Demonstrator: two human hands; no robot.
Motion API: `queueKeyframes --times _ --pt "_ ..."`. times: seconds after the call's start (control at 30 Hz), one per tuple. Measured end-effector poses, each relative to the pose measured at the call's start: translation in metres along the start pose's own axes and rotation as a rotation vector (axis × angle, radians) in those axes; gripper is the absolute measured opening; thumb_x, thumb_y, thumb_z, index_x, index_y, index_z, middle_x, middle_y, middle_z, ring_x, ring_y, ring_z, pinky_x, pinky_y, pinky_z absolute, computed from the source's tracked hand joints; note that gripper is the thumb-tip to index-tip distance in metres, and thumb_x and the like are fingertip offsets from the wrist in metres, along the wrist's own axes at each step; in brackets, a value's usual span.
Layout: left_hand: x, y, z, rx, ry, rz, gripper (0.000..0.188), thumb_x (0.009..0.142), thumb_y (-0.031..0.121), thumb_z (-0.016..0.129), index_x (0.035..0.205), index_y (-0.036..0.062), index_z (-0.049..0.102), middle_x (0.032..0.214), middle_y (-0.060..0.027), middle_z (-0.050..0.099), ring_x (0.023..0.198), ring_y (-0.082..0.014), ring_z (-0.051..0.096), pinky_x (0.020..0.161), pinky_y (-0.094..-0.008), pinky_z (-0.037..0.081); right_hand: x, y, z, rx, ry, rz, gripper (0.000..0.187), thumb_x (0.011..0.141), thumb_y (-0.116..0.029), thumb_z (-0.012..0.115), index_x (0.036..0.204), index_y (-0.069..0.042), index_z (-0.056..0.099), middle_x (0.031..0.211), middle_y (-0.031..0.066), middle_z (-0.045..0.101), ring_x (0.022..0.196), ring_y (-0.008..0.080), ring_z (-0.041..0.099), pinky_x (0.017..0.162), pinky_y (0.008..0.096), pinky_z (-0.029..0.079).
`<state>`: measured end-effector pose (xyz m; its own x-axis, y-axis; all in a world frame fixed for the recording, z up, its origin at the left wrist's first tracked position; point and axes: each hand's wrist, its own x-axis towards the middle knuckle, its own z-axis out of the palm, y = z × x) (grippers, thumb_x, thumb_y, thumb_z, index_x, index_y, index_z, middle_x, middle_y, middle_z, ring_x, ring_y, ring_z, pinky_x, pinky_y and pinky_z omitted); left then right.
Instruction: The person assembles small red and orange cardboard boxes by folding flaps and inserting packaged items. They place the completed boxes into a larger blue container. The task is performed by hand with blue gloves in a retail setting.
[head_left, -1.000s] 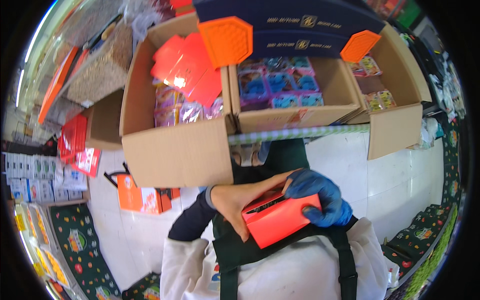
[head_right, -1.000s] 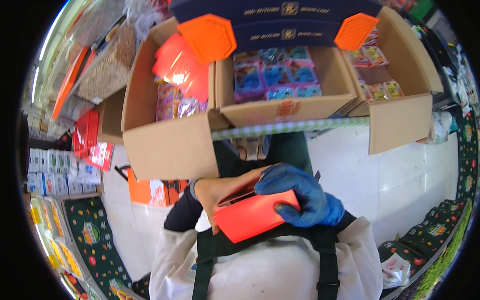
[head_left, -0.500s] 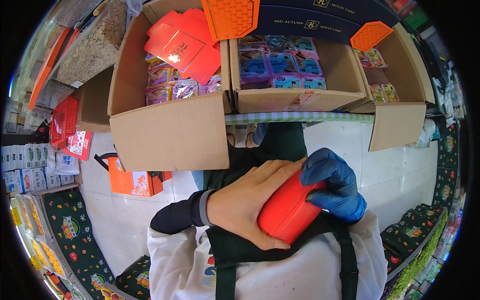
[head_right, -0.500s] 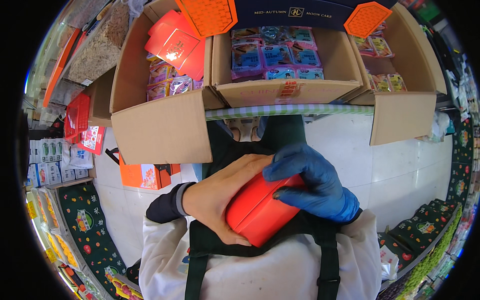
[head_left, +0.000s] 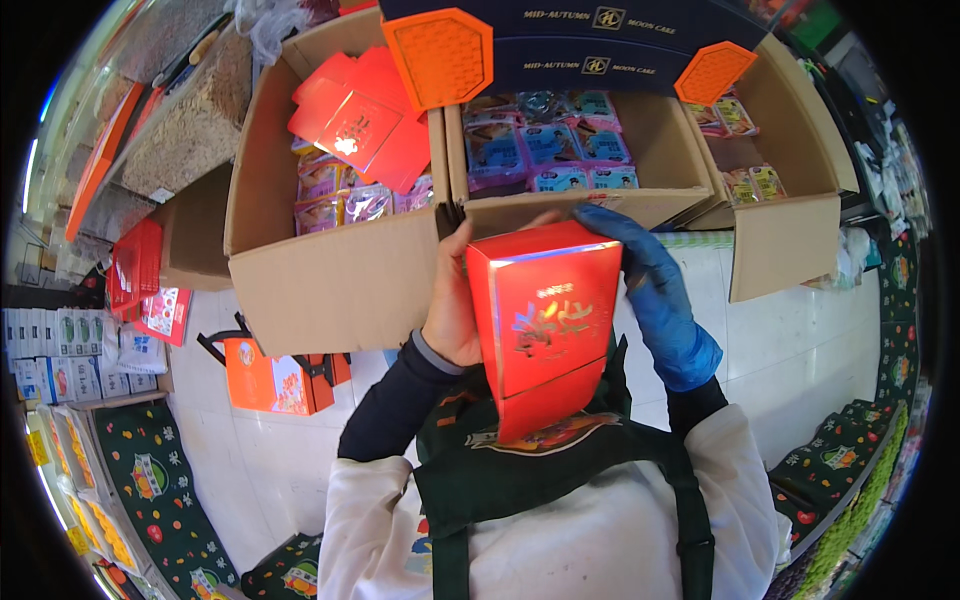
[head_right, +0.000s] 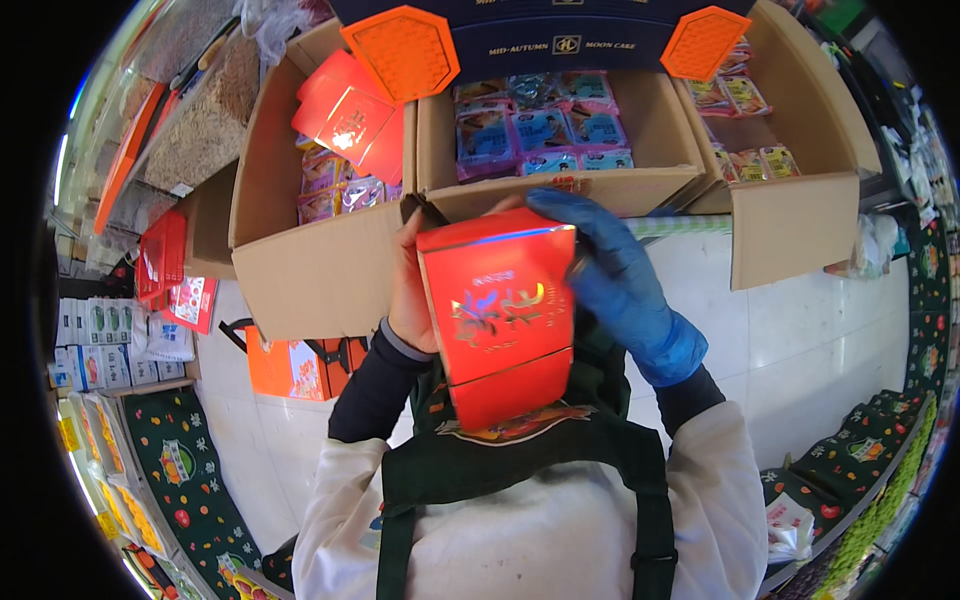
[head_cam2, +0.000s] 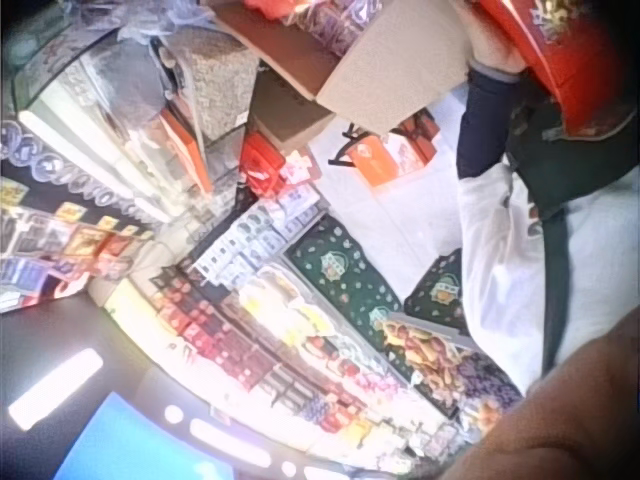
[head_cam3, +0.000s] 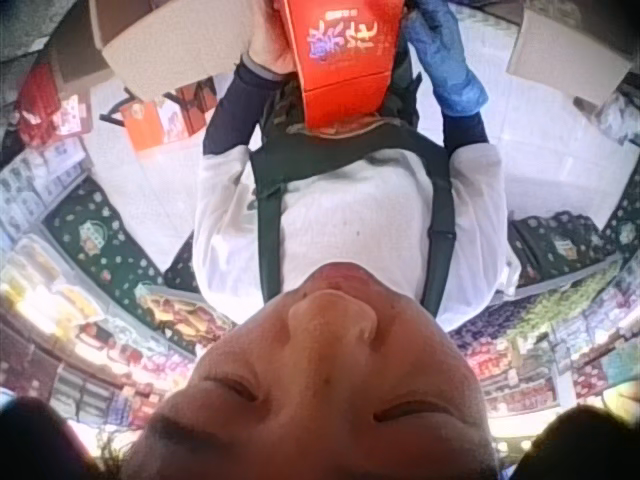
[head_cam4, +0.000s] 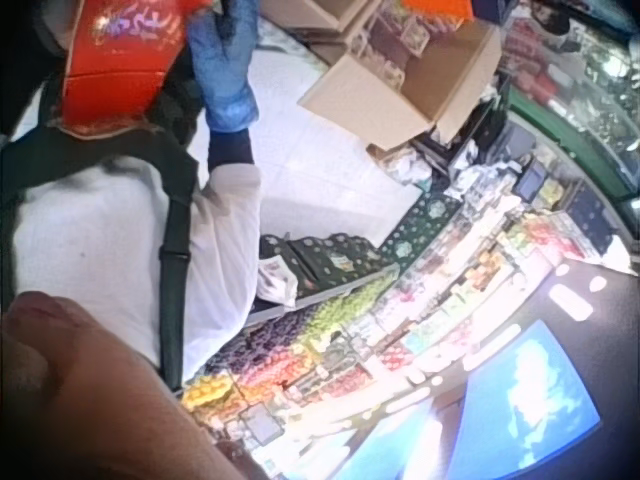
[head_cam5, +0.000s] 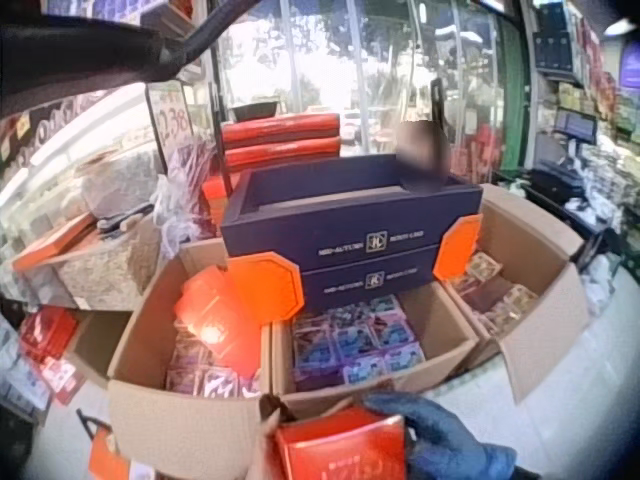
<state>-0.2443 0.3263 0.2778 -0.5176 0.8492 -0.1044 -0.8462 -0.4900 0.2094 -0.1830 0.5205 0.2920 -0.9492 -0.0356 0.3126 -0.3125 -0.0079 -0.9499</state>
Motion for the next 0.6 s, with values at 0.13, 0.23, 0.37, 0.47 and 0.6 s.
queueKeyframes --times 0.13,0.23,0.37,0.47,0.6 --pt "0.003 -0.013 0.001 -0.037 -0.043 0.062 0.084 0.085 0.070 0.032 0.142 0.0078 0.026 0.140 -0.0159 0.040 0.124 -0.0309 0.045 0.101 -0.0471 0.038 0.005 -0.005 0.002 0.124 0.014 0.212 0.037 0.089 -0.016 0.057 0.123 -0.004 0.049 0.116 0.0101 0.057 0.110 0.0174 0.053 0.095 0.0313 0.042" --pt "-0.006 -0.026 -0.010 0.044 -0.028 0.125 0.090 0.081 0.075 0.031 0.141 0.0079 0.028 0.139 -0.0155 0.041 0.124 -0.0306 0.044 0.102 -0.0467 0.038 0.002 0.011 0.003 -0.031 0.007 0.078 0.029 0.091 -0.014 0.055 0.118 -0.004 0.052 0.113 0.0080 0.057 0.103 0.0152 0.055 0.091 0.0298 0.044" --pt "-0.010 -0.031 -0.019 0.039 0.051 0.146 0.092 0.080 0.076 0.031 0.141 0.0079 0.028 0.139 -0.0152 0.041 0.124 -0.0305 0.044 0.102 -0.0467 0.038 -0.002 0.013 0.008 0.285 0.064 0.252 0.025 0.091 -0.017 0.057 0.113 -0.004 0.056 0.116 0.0077 0.057 0.102 0.0145 0.055 0.089 0.0289 0.044" --pt "-0.010 -0.024 -0.020 0.122 0.036 0.178 0.097 0.078 0.078 0.033 0.142 0.0055 0.026 0.140 -0.0145 0.040 0.125 -0.0293 0.044 0.103 -0.0452 0.037 0.006 0.009 0.011 0.384 0.106 0.329 0.025 0.091 -0.020 0.058 0.110 -0.004 0.058 0.107 0.0048 0.060 0.097 0.0108 0.055 0.086 0.0272 0.045" --pt "-0.013 -0.025 -0.015 0.234 0.136 0.299 0.101 0.075 0.081 0.034 0.139 0.0030 0.030 0.140 -0.0150 0.039 0.123 -0.0302 0.044 0.102 -0.0435 0.037 0.018 0.004 0.001 0.391 0.046 0.367 0.023 0.090 -0.023 0.060 0.104 -0.005 0.061 0.089 -0.0003 0.060 0.085 0.0046 0.052 0.077 0.0233 0.045"
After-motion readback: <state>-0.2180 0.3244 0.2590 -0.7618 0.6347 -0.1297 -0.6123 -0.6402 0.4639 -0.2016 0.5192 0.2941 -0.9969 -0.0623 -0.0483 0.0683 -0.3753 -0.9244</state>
